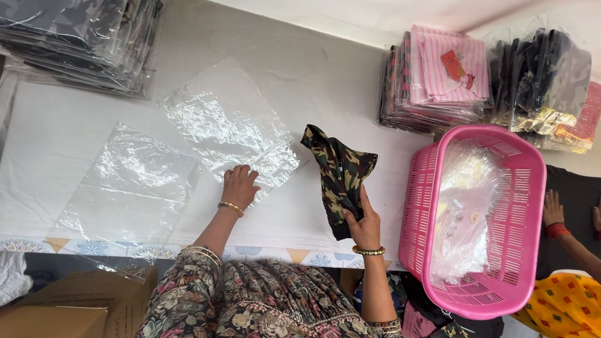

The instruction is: The person folds a pink and white striped top and places it into a clear plastic bag, then stacks it. They then fold a pair of camouflage-patterned pants and place them into a clear plastic bag. The items are handled one at a time on a white table.

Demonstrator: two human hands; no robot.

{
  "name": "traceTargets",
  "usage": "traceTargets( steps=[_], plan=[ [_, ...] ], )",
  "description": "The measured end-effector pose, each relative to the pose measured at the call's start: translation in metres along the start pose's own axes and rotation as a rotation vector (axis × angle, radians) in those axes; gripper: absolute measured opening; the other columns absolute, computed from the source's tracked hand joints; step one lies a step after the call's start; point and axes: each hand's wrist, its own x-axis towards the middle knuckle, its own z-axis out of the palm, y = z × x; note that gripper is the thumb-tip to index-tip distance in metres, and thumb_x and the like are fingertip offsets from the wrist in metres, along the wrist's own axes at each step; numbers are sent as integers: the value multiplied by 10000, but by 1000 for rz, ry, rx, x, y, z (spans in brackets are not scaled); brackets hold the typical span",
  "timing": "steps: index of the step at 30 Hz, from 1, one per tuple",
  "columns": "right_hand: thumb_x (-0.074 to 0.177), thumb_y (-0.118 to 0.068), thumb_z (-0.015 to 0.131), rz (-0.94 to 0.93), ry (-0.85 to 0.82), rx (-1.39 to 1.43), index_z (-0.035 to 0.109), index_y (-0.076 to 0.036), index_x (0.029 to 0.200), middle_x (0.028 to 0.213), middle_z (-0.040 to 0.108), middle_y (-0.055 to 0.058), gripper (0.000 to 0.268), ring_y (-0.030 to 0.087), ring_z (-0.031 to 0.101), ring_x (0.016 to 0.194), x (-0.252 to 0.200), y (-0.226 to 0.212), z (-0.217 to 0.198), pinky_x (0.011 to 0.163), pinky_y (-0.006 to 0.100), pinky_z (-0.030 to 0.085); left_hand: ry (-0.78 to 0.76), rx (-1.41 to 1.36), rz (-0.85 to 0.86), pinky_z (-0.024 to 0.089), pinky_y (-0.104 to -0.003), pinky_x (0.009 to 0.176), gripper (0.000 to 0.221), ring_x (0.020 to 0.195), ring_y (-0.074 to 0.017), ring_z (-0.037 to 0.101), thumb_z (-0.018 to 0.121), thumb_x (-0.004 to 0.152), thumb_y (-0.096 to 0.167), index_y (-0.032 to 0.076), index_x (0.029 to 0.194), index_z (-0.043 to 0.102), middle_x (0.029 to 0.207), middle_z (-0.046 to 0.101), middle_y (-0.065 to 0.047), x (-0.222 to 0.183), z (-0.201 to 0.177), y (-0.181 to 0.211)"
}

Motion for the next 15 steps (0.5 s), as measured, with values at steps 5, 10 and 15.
traceTargets(
  steps=[5, 10, 15],
  plan=[
    [844, -76, 736, -28, -29, -8, 373, -154, 1580, 1186, 755, 165, 824, 248, 762, 1047, -4, -7, 7, 884, 357, 604, 60, -60, -40, 386, -438, 1020, 272, 1193, -230, 502, 791, 797, 278, 190, 1046, 729, 1173, 596, -8, 20, 16, -5],
    [851, -101, 752, -16, -99, -33, 362, -182, 1578, 1162, 765, 147, 830, 251, 768, 1022, -10, -7, 10, 855, 364, 615, 11, -53, -113, 434, -420, 939, 92, 1110, -216, 520, 753, 890, 276, 189, 917, 746, 1062, 602, 32, 31, 32, -8],
    [849, -99, 757, -18, -86, -59, 362, -189, 1578, 1159, 764, 147, 835, 257, 766, 1024, -12, -4, 10, 861, 366, 614, 26, -27, 5, 405, -482, 895, 341, 1111, -236, 511, 755, 833, 396, 181, 1096, 718, 1119, 584, -18, 16, -26, 39]
  ],
)
